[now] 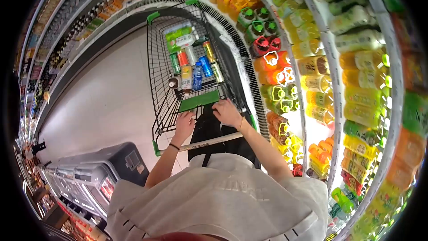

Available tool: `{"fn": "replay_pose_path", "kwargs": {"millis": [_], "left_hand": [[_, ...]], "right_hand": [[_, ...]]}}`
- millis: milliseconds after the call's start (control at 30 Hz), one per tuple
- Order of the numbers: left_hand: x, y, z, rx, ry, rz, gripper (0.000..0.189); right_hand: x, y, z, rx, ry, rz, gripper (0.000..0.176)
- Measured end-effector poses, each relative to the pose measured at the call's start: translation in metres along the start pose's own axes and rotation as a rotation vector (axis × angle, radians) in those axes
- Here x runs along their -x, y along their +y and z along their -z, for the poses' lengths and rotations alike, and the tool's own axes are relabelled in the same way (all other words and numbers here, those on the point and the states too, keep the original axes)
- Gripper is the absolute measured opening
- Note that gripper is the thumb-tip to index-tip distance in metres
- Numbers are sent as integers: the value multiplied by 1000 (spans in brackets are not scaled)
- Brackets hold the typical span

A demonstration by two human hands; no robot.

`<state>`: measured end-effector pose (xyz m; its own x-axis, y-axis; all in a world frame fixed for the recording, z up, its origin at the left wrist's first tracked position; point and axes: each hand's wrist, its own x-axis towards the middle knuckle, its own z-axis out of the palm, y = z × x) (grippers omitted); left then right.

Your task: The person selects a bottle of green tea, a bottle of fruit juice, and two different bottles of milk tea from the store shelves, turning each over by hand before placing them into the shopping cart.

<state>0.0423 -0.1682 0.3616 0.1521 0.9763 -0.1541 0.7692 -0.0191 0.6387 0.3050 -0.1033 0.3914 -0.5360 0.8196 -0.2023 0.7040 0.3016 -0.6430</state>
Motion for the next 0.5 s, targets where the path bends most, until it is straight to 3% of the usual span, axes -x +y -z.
{"fn": "replay_pose_path", "kwargs": {"millis": [133, 267, 333, 367, 467, 500], "left_hand": [[39, 21, 6, 94, -77, 60, 21], [61, 48, 20, -103, -90, -159, 39], [67, 55, 24, -211, -129, -151, 60], [67, 43, 18, -209, -174, -185, 84], [77, 38, 8, -264, -186, -206, 99], [77, 28, 1, -236, -236, -200, 118]], "right_hand": [[84, -22, 8, 1, 251, -57, 28], [150, -43, 19, 43, 363, -112, 32], [177, -37, 4, 12, 405, -171, 34], [189, -32, -4, -24, 422, -182, 36], [210, -27, -23, -19, 470, -215, 35], [214, -37, -15, 61, 498, -213, 37]]}}
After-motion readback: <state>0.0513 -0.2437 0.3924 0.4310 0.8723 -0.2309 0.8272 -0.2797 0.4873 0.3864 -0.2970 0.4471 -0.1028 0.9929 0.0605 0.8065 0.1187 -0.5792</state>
